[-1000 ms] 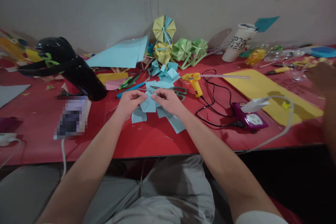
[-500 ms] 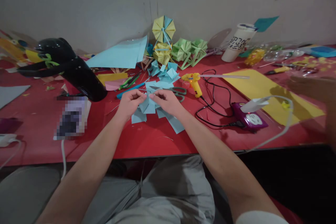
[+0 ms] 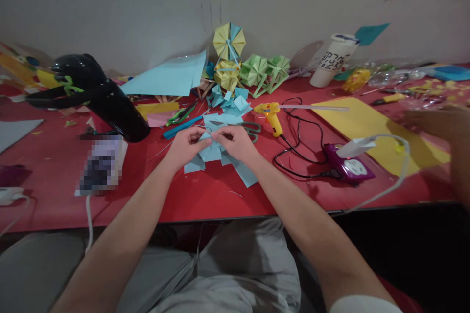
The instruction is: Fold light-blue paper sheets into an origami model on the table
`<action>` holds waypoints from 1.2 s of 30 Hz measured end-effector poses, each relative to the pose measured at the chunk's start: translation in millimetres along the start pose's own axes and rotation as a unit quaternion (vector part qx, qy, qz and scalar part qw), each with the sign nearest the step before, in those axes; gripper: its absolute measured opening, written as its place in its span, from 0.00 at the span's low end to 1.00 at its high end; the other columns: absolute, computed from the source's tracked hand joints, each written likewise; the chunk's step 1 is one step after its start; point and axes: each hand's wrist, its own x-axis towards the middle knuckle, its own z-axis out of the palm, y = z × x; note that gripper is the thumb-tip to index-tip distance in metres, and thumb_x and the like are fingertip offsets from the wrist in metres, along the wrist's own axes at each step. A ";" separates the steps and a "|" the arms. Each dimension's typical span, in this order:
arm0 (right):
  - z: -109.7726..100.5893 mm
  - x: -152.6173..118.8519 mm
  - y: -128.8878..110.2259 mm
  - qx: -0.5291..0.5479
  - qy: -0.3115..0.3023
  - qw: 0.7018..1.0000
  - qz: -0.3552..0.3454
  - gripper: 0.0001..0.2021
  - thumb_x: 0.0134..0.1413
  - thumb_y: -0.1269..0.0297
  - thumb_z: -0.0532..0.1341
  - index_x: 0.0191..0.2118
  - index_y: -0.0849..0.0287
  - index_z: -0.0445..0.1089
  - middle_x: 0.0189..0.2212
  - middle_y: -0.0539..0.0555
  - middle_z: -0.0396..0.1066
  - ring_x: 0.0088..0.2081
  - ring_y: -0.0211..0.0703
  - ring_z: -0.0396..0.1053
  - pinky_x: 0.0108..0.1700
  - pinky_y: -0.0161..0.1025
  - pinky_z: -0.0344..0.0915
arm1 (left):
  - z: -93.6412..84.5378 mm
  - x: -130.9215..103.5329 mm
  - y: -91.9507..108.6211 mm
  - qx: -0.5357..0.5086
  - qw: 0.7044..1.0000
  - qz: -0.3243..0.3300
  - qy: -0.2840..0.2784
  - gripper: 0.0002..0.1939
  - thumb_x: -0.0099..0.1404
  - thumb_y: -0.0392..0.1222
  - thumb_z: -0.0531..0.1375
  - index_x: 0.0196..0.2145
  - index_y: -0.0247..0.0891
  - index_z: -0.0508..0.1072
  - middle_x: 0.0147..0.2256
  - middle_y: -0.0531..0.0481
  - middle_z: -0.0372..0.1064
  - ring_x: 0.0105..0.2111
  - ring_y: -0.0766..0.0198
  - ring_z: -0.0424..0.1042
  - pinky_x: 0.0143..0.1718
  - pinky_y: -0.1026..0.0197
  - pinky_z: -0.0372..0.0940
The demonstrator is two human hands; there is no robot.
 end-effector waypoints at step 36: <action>4.4 -0.9 3.2 -0.081 0.038 0.994 -0.067 0.05 0.54 0.66 0.60 0.36 0.57 0.73 0.38 0.56 0.68 0.39 0.45 0.67 0.38 0.41 0.65 | 4.7 -0.6 -11.5 0.107 0.992 0.047 0.045 0.07 0.60 0.39 0.59 0.38 0.39 0.71 0.35 0.50 0.71 0.33 0.64 0.68 0.34 0.62 0.60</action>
